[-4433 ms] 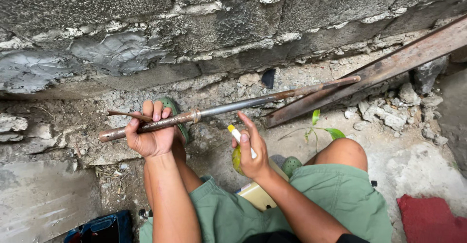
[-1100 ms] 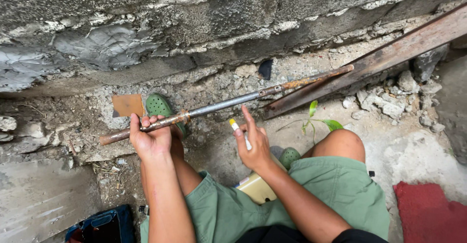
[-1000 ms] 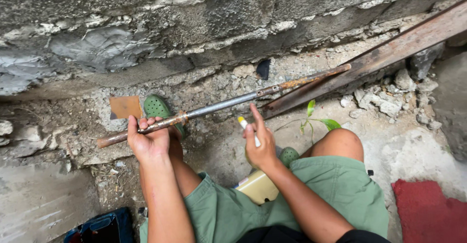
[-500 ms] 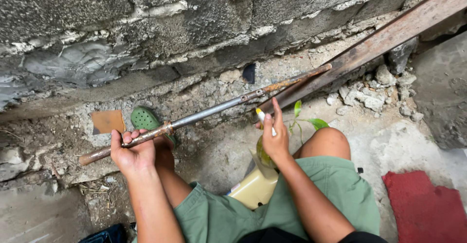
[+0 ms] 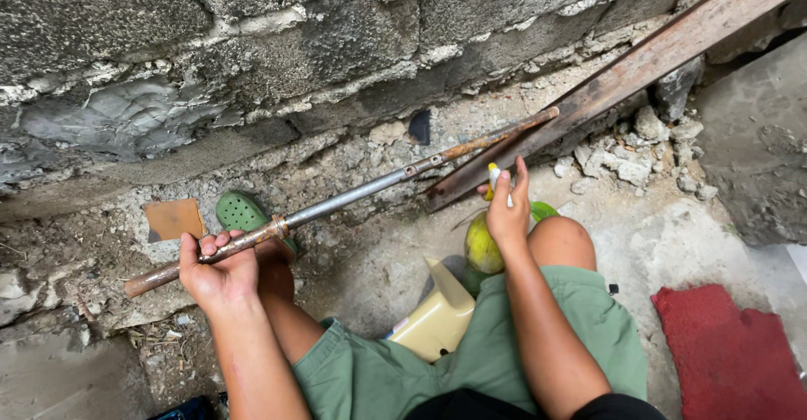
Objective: The person sits on a small stool and scrubs a long metal rod with sandpaper. They then spray the rod with a liquid from a yellow bottle and continue scrubbing. The person repeats the spraying and scrubbing process multiple times.
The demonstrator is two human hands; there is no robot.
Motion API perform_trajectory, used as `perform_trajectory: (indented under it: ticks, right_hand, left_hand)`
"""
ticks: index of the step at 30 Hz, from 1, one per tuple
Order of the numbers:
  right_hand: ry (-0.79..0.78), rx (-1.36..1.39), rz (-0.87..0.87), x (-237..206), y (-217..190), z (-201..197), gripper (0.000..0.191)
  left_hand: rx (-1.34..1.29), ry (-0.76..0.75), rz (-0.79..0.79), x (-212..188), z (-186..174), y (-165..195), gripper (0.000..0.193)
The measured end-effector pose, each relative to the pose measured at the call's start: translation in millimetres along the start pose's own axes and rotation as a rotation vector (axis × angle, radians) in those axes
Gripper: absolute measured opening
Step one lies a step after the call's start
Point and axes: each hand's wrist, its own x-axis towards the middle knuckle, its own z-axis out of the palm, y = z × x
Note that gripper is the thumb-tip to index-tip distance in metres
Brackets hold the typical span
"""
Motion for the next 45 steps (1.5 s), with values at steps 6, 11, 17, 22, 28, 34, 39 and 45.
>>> perform_trajectory:
  ticks: [6, 11, 17, 22, 28, 34, 39, 45]
  right_hand:
    - [-0.013, 0.043, 0.084, -2, -3, 0, 0.055]
    - [-0.131, -0.066, -0.071, -12, -7, 7, 0.057]
    - [-0.248, -0.147, -0.046, -49, -26, 34, 0.053]
    - [-0.351, -0.046, -0.120, -76, -44, 48, 0.053]
    - [-0.433, -0.080, -0.180, -90, -62, 49, 0.055]
    - [-0.401, -0.117, -0.178, -92, -69, 50, 0.054]
    - [-0.337, -0.198, -0.078, -72, -52, 45, 0.057]
    - [-0.161, -0.181, -0.075, -41, -24, 31, 0.056]
  left_hand:
    - [0.011, 0.023, 0.013, -1, 3, -2, 0.034]
    - [-0.007, 0.000, 0.008, 2, 5, -3, 0.036]
    - [0.005, 0.019, 0.008, 5, 5, -3, 0.035]
    - [0.032, 0.027, 0.039, 6, 5, -3, 0.032]
    - [0.013, -0.004, 0.006, 8, 4, -4, 0.037]
    - [-0.014, 0.029, 0.006, 6, 4, -3, 0.036]
    - [0.012, 0.040, 0.022, 5, 4, -2, 0.035]
    - [-0.001, 0.029, 0.010, 5, 4, -2, 0.036]
